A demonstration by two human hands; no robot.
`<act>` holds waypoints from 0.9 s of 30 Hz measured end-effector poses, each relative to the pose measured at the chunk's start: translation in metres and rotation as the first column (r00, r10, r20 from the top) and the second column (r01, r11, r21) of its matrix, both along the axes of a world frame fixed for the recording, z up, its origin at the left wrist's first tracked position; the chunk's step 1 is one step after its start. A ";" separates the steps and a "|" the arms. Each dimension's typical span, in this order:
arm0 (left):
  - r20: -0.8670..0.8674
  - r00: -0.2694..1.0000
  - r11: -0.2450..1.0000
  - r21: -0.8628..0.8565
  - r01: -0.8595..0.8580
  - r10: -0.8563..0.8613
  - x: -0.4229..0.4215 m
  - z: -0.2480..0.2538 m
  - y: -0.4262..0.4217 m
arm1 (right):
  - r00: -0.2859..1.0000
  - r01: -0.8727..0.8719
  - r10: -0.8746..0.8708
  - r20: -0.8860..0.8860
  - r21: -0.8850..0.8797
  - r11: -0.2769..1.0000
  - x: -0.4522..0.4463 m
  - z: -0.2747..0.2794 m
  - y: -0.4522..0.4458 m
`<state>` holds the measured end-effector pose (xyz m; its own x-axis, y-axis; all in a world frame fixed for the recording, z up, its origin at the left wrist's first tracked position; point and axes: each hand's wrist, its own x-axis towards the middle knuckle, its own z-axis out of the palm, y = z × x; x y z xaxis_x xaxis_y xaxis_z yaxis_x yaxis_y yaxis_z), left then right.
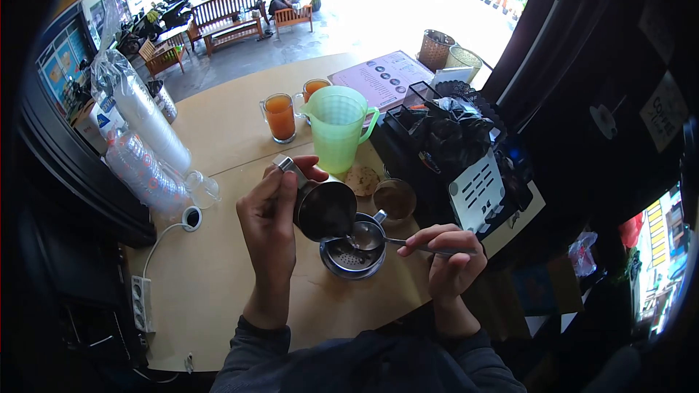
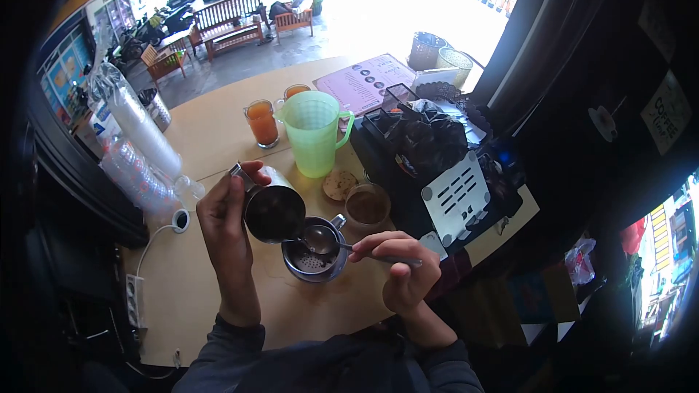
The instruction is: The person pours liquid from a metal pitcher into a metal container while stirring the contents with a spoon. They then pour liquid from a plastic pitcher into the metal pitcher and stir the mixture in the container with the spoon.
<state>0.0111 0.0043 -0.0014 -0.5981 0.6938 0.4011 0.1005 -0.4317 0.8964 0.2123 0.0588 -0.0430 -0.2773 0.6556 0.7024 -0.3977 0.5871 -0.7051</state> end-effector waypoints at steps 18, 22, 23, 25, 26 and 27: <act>0.027 0.998 0.999 -0.008 -0.053 0.053 -0.003 -0.004 0.004 | 0.991 -0.104 0.079 0.108 0.241 0.965 0.004 0.014 0.019; 0.030 0.998 0.998 -0.003 -0.063 0.063 -0.004 -0.004 0.005 | 0.976 -0.110 -0.014 0.217 0.548 0.829 0.003 0.018 0.020; 0.040 0.997 0.998 -0.005 -0.063 0.064 -0.004 -0.005 0.005 | 0.974 -0.122 -0.009 0.228 0.552 0.825 0.002 0.017 0.021; 0.031 0.997 0.998 0.001 -0.066 0.066 -0.005 -0.005 0.006 | 0.956 -0.152 -0.016 0.294 0.540 0.828 0.001 0.019 0.022; 0.023 0.997 0.998 0.003 -0.069 0.069 -0.005 -0.005 0.005 | 0.933 -0.182 -0.021 0.359 0.523 0.833 0.000 0.020 0.023; 0.018 0.997 0.998 0.003 -0.070 0.070 -0.006 -0.005 0.005 | 0.916 -0.195 -0.017 0.402 0.480 0.855 -0.001 0.020 0.023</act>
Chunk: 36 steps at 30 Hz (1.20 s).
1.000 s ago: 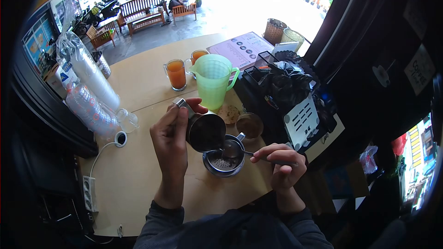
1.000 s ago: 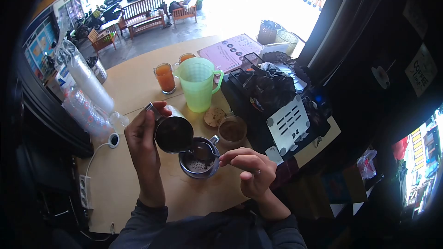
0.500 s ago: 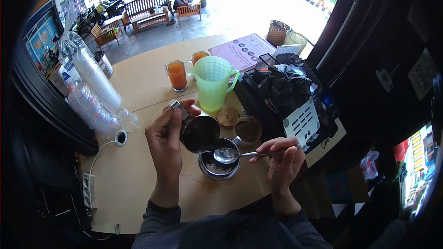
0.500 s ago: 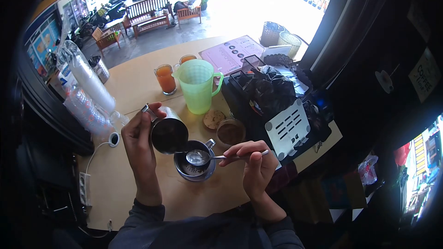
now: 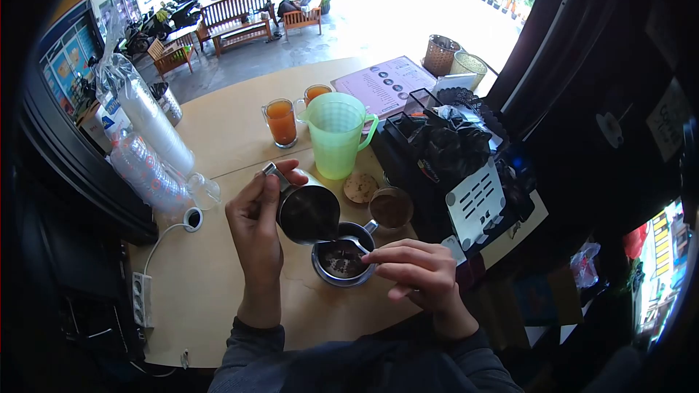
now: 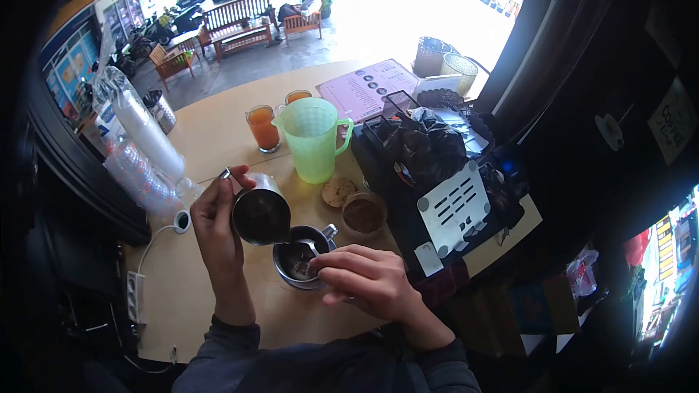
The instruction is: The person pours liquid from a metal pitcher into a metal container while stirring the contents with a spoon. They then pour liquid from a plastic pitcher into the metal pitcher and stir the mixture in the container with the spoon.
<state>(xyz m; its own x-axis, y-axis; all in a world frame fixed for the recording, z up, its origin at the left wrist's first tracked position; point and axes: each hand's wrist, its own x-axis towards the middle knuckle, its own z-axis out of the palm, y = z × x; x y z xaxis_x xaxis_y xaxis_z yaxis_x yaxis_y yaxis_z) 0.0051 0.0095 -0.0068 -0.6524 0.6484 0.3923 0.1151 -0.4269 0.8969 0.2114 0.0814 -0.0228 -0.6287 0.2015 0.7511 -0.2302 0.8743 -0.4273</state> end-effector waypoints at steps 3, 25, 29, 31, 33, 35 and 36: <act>0.050 0.998 1.000 -0.003 0.024 -0.024 -0.002 -0.001 0.000 | 0.996 -0.092 0.092 -0.009 -0.214 0.973 -0.005 -0.002 0.002; -0.053 0.995 0.996 -0.035 0.086 -0.087 -0.003 0.005 0.000 | 0.973 -0.130 0.006 -0.229 -0.532 0.836 -0.015 -0.016 0.005; -0.046 0.995 0.995 -0.048 0.091 -0.094 -0.003 0.005 0.000 | 0.965 -0.224 0.107 -0.238 -0.542 0.810 -0.014 -0.025 0.007; -0.028 0.996 0.995 -0.041 0.089 -0.090 -0.003 0.004 -0.002 | 0.946 -0.278 0.118 -0.301 -0.569 0.774 -0.014 -0.027 0.007; -0.009 0.993 0.993 -0.013 0.115 -0.115 -0.005 0.004 -0.002 | 0.974 -0.196 0.094 -0.206 -0.557 0.807 -0.018 -0.022 0.007; -0.011 0.994 0.993 -0.020 0.113 -0.113 -0.005 0.005 -0.001 | 0.971 -0.217 0.122 -0.206 -0.543 0.811 -0.015 -0.026 0.009; -0.012 0.994 0.994 -0.030 0.110 -0.110 -0.005 0.005 -0.002 | 0.947 -0.292 0.147 -0.286 -0.576 0.764 -0.012 -0.033 0.012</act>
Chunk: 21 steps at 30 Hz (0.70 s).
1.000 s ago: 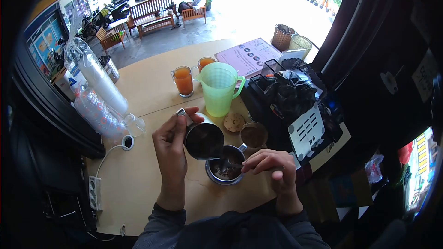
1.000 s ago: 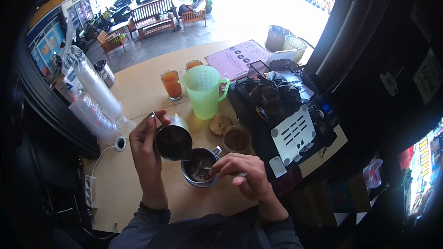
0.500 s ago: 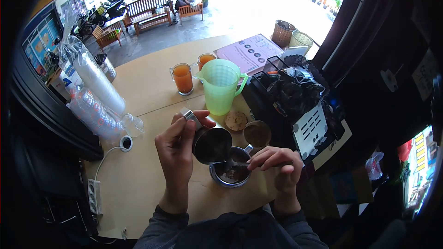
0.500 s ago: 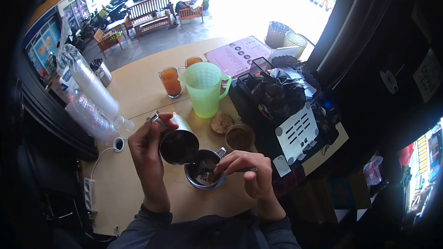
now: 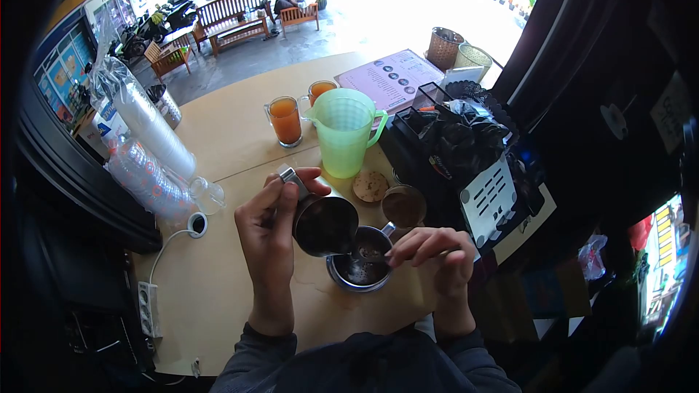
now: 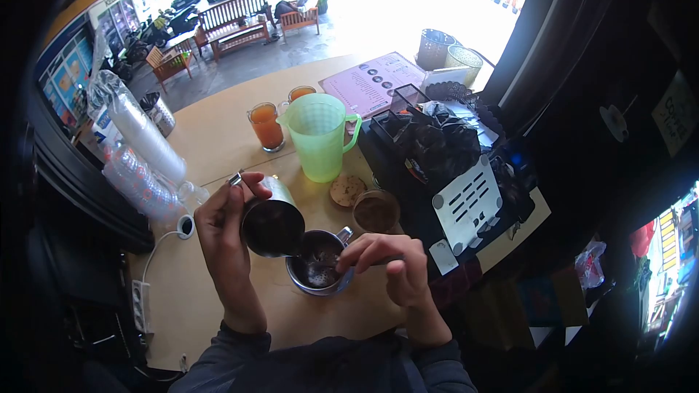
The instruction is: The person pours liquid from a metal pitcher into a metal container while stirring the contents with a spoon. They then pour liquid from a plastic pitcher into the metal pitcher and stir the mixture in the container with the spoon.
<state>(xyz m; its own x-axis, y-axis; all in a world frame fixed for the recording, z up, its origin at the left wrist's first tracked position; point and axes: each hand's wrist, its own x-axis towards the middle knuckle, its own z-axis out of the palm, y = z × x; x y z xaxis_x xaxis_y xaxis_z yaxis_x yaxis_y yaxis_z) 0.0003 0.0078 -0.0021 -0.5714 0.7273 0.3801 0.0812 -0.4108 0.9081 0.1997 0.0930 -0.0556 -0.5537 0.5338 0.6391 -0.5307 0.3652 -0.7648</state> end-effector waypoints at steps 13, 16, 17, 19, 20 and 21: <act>-0.005 1.000 1.000 0.018 0.006 -0.006 0.000 -0.001 0.000 | 0.996 0.081 -0.083 0.035 0.047 0.996 -0.009 0.006 -0.009; -0.015 1.000 1.000 0.014 0.010 -0.009 0.001 0.000 -0.001 | 0.998 0.027 -0.028 -0.049 -0.012 1.000 -0.002 -0.005 -0.002; -0.019 1.000 1.000 0.014 0.009 -0.009 0.001 0.001 -0.002 | 0.993 0.001 -0.007 -0.120 -0.050 0.999 -0.001 -0.008 0.001; -0.024 1.000 1.000 0.015 0.012 -0.012 0.002 0.000 -0.001 | 0.993 0.050 -0.055 -0.106 -0.049 0.998 -0.005 -0.004 -0.004; -0.037 0.999 1.000 0.014 0.006 -0.006 0.002 0.000 -0.001 | 0.994 0.090 -0.088 -0.058 0.025 0.996 -0.007 0.000 -0.007; -0.050 0.999 1.000 0.012 0.000 0.001 0.002 0.000 -0.001 | 0.992 0.125 -0.124 -0.013 0.099 0.987 -0.008 0.001 -0.008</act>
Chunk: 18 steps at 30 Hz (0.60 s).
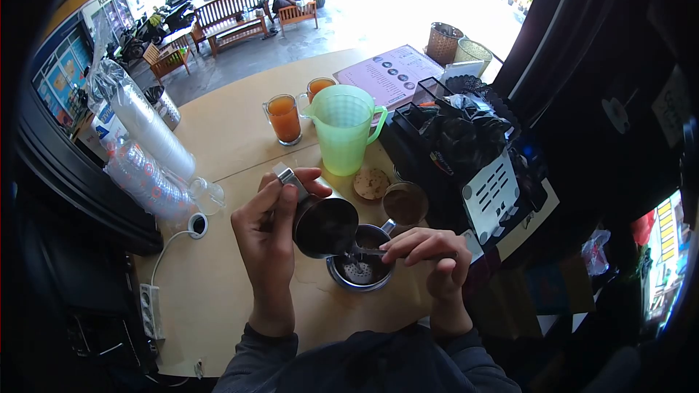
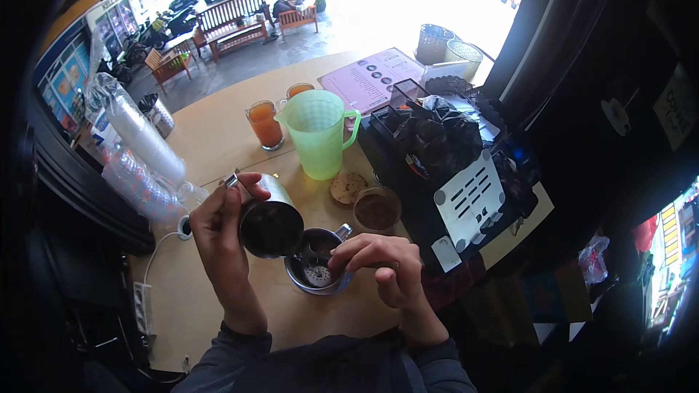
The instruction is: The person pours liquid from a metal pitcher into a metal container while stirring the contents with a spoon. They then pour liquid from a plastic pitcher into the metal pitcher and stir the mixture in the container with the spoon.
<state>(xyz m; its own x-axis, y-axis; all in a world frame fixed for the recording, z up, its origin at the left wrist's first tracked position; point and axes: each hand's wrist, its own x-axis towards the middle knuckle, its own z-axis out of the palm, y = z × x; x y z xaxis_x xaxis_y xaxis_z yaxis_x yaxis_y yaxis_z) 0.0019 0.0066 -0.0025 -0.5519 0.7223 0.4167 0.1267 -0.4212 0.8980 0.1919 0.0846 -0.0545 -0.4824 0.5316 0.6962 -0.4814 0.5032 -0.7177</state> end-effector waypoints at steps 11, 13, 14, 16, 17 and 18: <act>0.058 0.998 1.000 -0.009 -0.022 0.023 0.002 0.000 0.003 | 0.998 0.050 -0.051 0.030 0.041 0.998 0.014 0.009 0.001; 0.083 0.996 1.000 -0.005 -0.012 0.012 0.001 -0.001 0.003 | 0.992 0.099 -0.109 0.068 0.136 0.986 0.005 0.015 -0.006; 0.100 0.995 1.000 -0.001 -0.013 0.013 0.001 -0.001 0.003 | 0.980 0.145 -0.171 0.099 0.231 0.962 0.001 0.017 -0.008; 0.117 0.993 1.000 0.002 -0.014 0.014 0.001 0.000 0.003 | 0.981 0.138 -0.166 0.098 0.246 0.959 0.003 0.016 -0.013; 0.101 0.995 1.000 -0.007 -0.014 0.015 0.002 0.000 0.002 | 0.968 0.186 -0.226 0.109 0.288 0.939 0.006 0.017 -0.014; 0.084 0.996 1.000 -0.017 -0.015 0.016 0.002 0.000 0.002 | 0.952 0.233 -0.284 0.117 0.330 0.915 0.007 0.018 -0.015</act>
